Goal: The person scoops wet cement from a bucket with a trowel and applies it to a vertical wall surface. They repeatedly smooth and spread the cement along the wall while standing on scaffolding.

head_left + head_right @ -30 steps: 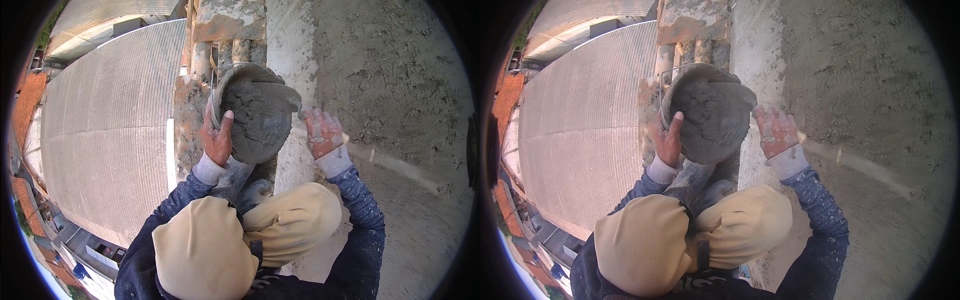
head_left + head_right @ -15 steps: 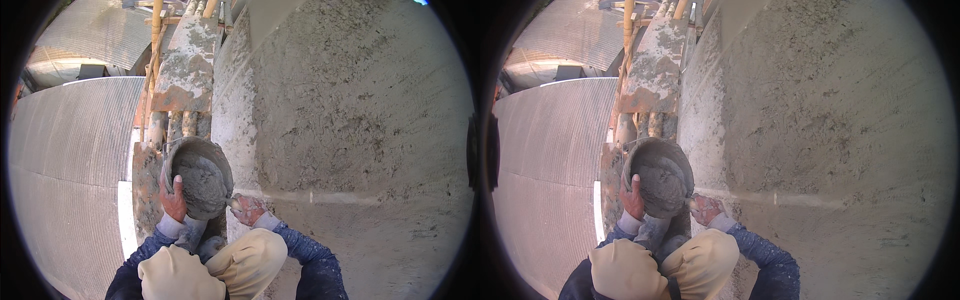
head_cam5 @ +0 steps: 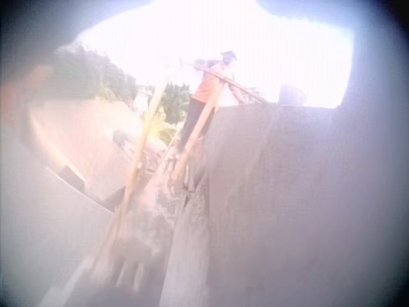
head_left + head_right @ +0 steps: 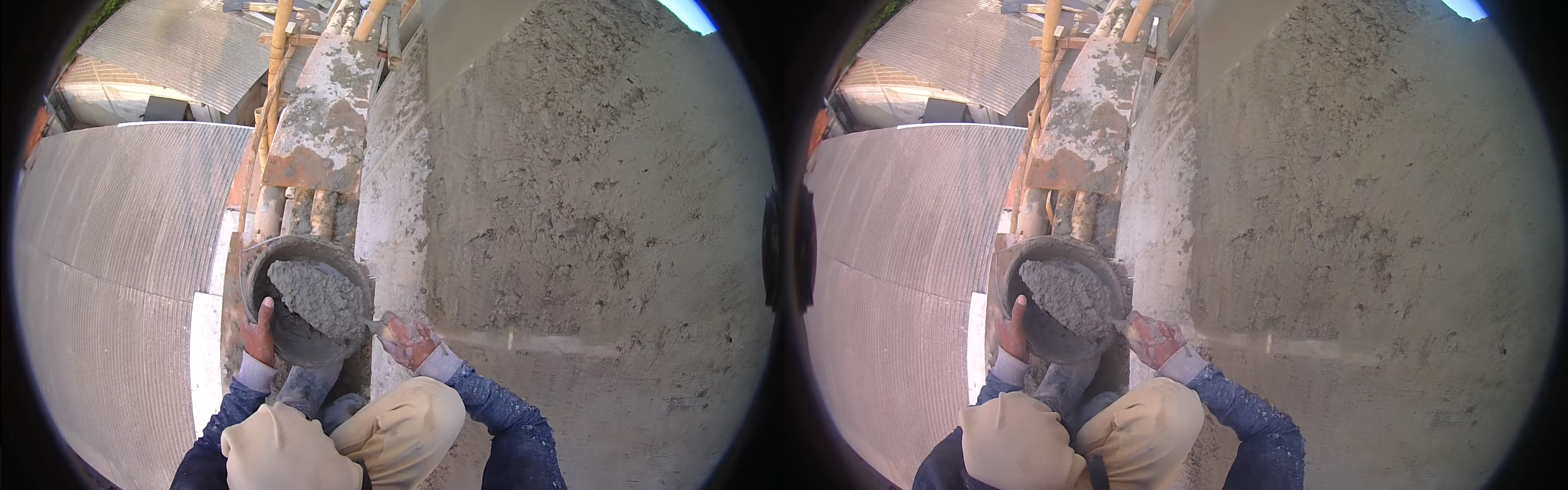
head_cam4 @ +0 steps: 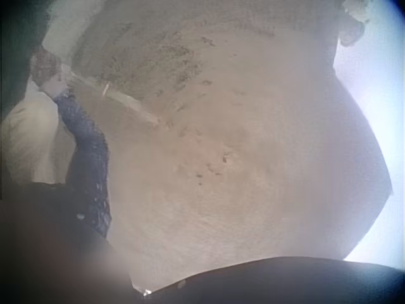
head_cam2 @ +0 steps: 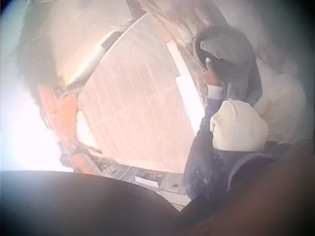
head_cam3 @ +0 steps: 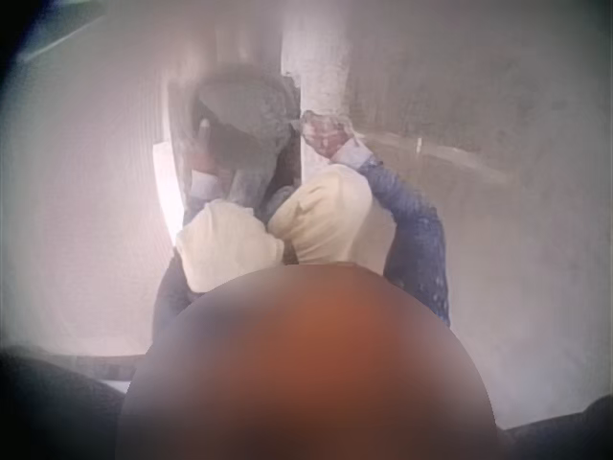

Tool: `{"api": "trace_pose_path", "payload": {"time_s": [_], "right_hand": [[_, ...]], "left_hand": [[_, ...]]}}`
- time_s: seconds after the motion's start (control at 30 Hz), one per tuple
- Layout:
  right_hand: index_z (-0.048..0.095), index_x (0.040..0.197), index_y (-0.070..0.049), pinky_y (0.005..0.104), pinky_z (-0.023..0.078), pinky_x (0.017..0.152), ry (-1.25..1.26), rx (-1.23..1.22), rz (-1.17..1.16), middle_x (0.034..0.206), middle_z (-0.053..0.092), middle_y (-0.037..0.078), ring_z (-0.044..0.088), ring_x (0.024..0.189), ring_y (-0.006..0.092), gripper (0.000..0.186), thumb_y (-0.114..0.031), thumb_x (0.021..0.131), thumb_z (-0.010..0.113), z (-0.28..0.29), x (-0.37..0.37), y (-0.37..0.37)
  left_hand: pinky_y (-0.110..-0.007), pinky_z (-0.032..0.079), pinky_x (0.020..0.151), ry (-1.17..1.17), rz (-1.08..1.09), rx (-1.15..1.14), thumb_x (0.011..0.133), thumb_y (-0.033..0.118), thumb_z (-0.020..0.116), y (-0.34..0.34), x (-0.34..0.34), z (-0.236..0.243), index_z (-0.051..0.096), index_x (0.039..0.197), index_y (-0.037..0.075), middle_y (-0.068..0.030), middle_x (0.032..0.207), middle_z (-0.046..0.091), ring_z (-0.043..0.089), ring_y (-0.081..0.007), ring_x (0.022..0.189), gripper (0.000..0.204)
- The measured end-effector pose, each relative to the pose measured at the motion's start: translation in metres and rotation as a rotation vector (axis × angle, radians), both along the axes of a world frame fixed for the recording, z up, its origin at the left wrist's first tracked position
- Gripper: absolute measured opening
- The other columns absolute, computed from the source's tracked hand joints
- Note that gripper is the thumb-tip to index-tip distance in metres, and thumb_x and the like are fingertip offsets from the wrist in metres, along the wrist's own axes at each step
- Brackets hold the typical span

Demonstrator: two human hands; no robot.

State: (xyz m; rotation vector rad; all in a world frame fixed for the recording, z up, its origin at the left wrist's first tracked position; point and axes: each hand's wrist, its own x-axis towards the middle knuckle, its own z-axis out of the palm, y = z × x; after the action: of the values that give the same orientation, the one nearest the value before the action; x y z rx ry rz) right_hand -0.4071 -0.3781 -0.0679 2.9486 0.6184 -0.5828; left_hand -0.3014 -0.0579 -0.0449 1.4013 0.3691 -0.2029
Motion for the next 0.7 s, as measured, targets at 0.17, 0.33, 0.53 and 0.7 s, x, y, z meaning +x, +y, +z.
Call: {"api": "trace_pose_path", "payload": {"time_s": [0.17, 0.33, 0.53, 0.7], "right_hand": [[0.041, 0.137, -0.018, 0.0419, 0.037, 0.101, 0.007, 0.435, -0.344, 0.139, 0.045, 0.004, 0.048, 0.121, 0.0210, 0.052, -0.038, 0.090, 0.051, 0.031, 0.003, 0.007], [0.047, 0.133, -0.017, 0.0413, 0.035, 0.102, 0.031, 0.306, -0.372, 0.139, 0.046, 0.007, 0.049, 0.121, 0.0249, 0.048, -0.038, 0.090, 0.052, 0.092, 0.016, 0.019], [0.046, 0.129, -0.005, 0.0322, 0.050, 0.067, 0.553, 0.770, -0.917, 0.100, 0.059, 0.009, 0.060, 0.079, 0.0176, 0.053, -0.037, 0.088, 0.057, 0.116, 0.041, -0.040], [0.045, 0.120, -0.006, 0.0248, 0.041, 0.039, 0.024, 1.112, -1.659, 0.076, 0.055, 0.001, 0.048, 0.050, 0.0084, 0.039, -0.031, 0.091, 0.057, 0.146, 0.046, -0.120]], "left_hand": [[-0.032, 0.048, 0.082, 0.206, -0.077, -0.273, 0.074, 0.010, 0.062, 0.024, -0.004, -0.025, 0.060, 0.100, -0.007, -0.0116, 0.093, 0.064, 0.062, -0.0218, 0.085, 0.032], [-0.035, 0.049, 0.081, 0.460, -0.211, -0.311, 0.073, 0.005, 0.054, 0.041, -0.002, -0.045, 0.059, 0.100, -0.005, -0.0113, 0.092, 0.064, 0.062, -0.0244, 0.085, 0.030], [-0.034, 0.049, 0.078, 0.481, -0.138, -0.300, 0.072, 0.005, 0.053, 0.041, -0.002, -0.053, 0.060, 0.093, -0.004, -0.0109, 0.087, 0.063, 0.061, -0.0240, 0.081, 0.023], [-0.033, 0.049, 0.077, 0.465, -0.145, -0.276, 0.072, 0.006, 0.054, 0.042, -0.004, -0.054, 0.060, 0.093, -0.003, -0.0094, 0.085, 0.062, 0.061, -0.0231, 0.079, 0.024]]}}
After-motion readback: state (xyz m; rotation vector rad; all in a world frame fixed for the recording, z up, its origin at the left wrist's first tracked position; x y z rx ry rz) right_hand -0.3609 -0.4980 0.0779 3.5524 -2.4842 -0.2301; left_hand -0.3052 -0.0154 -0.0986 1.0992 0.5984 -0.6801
